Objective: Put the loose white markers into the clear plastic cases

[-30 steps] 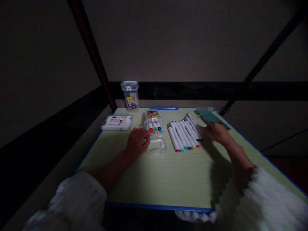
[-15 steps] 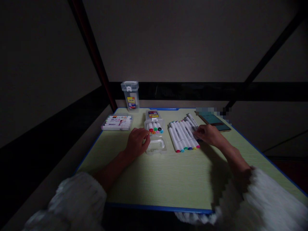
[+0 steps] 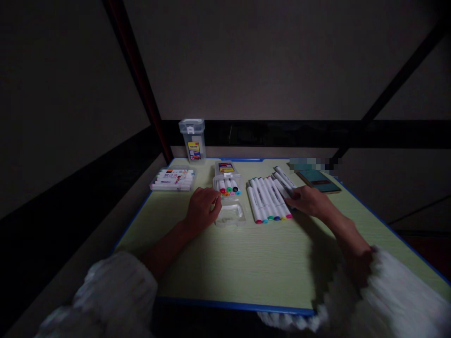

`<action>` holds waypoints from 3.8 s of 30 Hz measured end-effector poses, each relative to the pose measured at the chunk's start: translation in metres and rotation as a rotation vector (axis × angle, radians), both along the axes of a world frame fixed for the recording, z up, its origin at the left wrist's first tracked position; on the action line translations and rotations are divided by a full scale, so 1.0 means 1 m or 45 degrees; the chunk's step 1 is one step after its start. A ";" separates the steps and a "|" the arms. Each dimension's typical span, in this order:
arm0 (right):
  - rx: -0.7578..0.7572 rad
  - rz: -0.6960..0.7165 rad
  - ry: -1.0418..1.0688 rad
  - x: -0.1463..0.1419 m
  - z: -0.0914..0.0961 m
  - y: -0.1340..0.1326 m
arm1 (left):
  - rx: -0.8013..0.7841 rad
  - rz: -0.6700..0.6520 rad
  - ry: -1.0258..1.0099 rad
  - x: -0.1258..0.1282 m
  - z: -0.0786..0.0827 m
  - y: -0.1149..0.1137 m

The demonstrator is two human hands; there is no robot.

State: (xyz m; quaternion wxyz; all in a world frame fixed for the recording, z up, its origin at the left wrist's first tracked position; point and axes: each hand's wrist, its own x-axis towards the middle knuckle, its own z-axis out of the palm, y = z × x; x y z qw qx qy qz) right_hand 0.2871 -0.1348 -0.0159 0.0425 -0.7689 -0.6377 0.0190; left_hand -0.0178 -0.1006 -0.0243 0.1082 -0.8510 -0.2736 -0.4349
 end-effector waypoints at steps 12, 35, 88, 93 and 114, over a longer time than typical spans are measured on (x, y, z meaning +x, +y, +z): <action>0.063 -0.019 -0.021 -0.005 0.006 -0.003 | -0.012 -0.004 -0.002 0.000 0.000 0.000; 0.651 0.004 0.178 -0.022 0.024 -0.013 | 0.007 -0.014 -0.013 0.001 0.001 0.000; 1.599 0.677 1.011 -0.084 0.032 -0.043 | 0.199 -0.085 -0.193 -0.001 0.003 -0.006; 1.517 0.824 0.966 -0.086 0.024 -0.042 | 0.187 -0.076 -0.190 -0.001 0.002 -0.006; 1.137 0.956 0.605 -0.117 0.005 -0.039 | 0.161 -0.198 -0.112 0.003 0.001 -0.010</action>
